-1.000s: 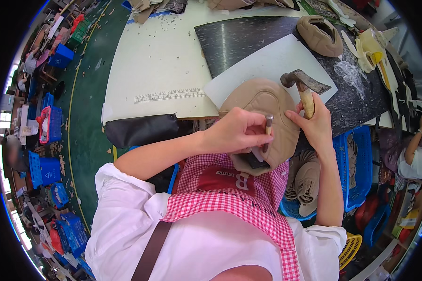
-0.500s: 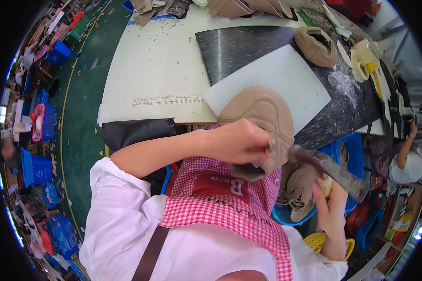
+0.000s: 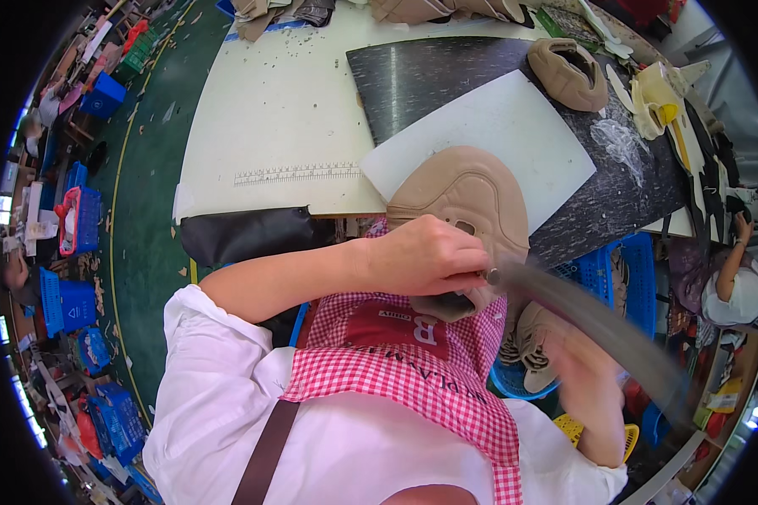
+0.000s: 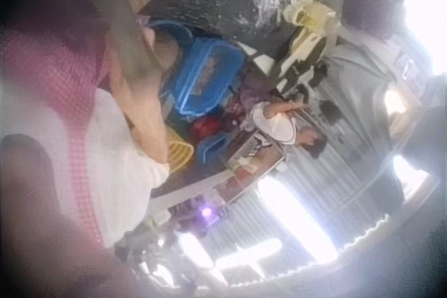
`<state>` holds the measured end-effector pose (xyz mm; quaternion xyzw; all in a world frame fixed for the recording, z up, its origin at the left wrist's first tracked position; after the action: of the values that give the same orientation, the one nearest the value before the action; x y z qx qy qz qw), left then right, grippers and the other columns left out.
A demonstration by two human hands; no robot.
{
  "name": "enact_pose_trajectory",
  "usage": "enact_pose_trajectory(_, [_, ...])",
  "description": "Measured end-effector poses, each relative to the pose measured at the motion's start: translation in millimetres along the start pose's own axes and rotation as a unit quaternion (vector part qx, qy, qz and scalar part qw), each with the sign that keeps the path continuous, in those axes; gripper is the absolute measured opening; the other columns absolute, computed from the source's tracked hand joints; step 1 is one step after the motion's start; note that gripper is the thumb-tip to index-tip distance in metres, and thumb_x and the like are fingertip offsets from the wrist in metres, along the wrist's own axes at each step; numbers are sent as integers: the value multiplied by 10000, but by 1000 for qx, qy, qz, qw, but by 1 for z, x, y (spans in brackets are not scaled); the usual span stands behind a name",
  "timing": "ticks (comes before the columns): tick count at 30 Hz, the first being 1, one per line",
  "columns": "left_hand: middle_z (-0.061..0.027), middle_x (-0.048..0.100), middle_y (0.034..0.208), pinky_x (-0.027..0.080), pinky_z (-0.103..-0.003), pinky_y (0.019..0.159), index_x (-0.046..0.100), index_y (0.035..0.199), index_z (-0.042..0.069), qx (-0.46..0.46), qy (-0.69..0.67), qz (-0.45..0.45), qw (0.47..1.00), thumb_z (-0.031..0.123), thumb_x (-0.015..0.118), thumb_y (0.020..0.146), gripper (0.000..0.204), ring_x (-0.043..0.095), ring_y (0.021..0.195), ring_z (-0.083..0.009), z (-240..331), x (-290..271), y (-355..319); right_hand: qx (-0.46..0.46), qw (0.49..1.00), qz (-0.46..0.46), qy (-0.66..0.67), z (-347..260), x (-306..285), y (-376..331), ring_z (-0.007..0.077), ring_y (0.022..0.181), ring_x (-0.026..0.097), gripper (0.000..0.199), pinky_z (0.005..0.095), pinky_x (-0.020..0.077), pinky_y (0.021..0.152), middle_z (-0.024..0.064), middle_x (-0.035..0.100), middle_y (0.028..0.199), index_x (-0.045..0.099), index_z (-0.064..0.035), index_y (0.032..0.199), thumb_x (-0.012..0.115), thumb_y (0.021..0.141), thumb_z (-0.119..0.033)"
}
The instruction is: Using a hammer and a punch tool to process and assemble shoe upper components at a workbench.
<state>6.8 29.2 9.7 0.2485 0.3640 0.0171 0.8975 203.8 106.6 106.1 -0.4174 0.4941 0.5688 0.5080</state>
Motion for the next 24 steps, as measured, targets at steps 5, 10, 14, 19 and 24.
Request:
enact_pose_trajectory(5, [-56,618,806,505,-244,626,575,870,-26,-251,-456,94,849,61,579,837,93,610,736,-116,-34,2,-9,398,811,-66,424,17,44,-8,177,679,559,225,302,435,597,94,589,756,571,18,953,624,816,-152])
enact_pose_trajectory(10, [-54,616,788,507,-246,626,576,888,-31,-240,-348,79,903,64,572,844,104,605,718,-105,-27,0,-9,390,826,53,404,33,46,-22,99,733,533,234,239,431,637,79,575,825,547,29,965,635,802,-113])
enact_pose_trajectory(14, [-65,619,761,488,-243,585,580,849,3,-146,-107,29,983,82,633,787,114,609,655,-127,-9,-6,2,253,851,-34,458,59,17,-38,189,661,530,173,296,438,586,42,526,742,530,-11,930,594,802,-107])
enact_pose_trajectory(19, [-89,624,793,488,-259,613,579,889,3,-157,-107,21,981,105,615,807,136,618,690,-149,-19,-3,-5,308,876,-68,364,22,40,0,228,727,558,231,317,431,659,145,554,832,547,-3,986,581,827,-168])
enact_pose_trajectory(24, [-77,629,824,499,-244,663,582,902,-22,-277,-406,136,860,80,568,847,117,617,739,-128,-33,1,-9,385,818,1,428,36,48,-14,171,724,536,217,291,418,659,106,549,885,537,8,988,598,812,-103])
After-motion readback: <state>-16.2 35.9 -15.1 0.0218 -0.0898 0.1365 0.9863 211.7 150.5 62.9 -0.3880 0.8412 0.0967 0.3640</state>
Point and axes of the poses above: each hand's wrist, its own y-axis towards the middle knuckle, its own x-axis out of the palm, z = x × y, the point moved 3 cm from there along y, towards the middle knuckle
